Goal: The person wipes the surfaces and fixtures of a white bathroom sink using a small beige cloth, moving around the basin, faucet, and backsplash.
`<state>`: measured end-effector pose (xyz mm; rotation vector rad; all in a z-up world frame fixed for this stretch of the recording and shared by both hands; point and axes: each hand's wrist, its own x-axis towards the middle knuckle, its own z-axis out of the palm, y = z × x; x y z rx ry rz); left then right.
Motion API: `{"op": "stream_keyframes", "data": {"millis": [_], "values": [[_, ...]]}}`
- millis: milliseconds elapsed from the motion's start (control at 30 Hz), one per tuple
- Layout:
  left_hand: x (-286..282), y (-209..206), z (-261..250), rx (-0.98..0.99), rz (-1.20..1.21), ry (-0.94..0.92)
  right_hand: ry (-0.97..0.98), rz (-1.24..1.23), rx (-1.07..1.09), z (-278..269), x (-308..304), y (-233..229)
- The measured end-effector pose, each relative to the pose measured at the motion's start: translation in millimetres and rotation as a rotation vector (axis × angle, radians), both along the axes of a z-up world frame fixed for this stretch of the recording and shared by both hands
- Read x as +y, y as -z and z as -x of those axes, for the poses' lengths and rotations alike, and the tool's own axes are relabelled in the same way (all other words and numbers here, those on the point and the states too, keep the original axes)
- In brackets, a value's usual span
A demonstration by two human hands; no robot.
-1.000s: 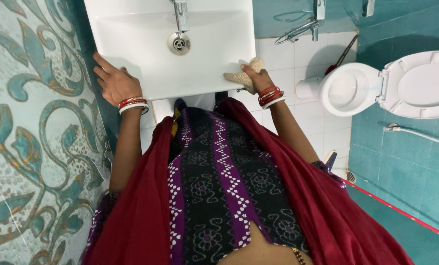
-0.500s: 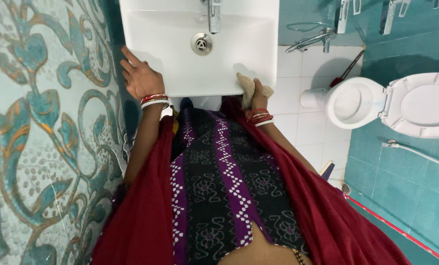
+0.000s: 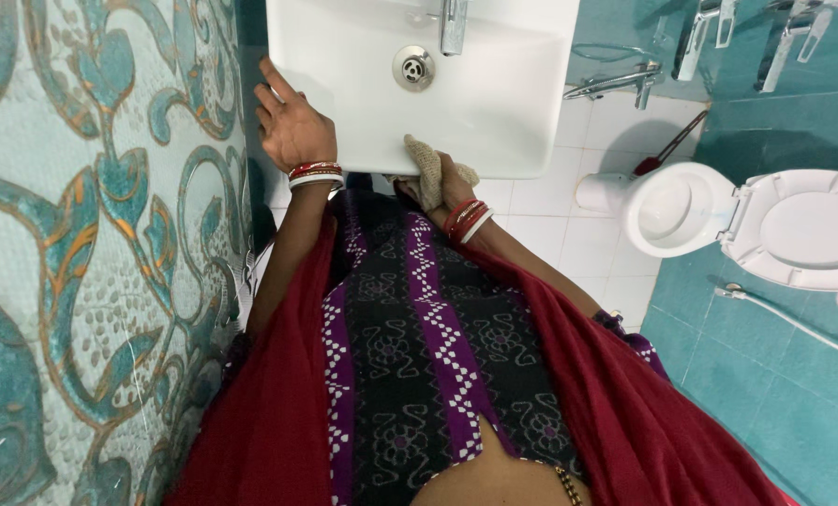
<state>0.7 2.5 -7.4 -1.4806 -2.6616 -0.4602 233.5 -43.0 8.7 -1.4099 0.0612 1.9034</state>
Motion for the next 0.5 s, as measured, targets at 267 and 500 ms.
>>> {"op": "stream_keyframes", "data": {"millis": [267, 500], "values": [[0, 0, 0, -0.028, 0.016, 0.015, -0.352, -0.03, 0.229, 33, -9, -34], [-2, -4, 0, -0.019, -0.019, 0.016, -0.52, -0.292, 0.088, -12, -18, -39]]}}
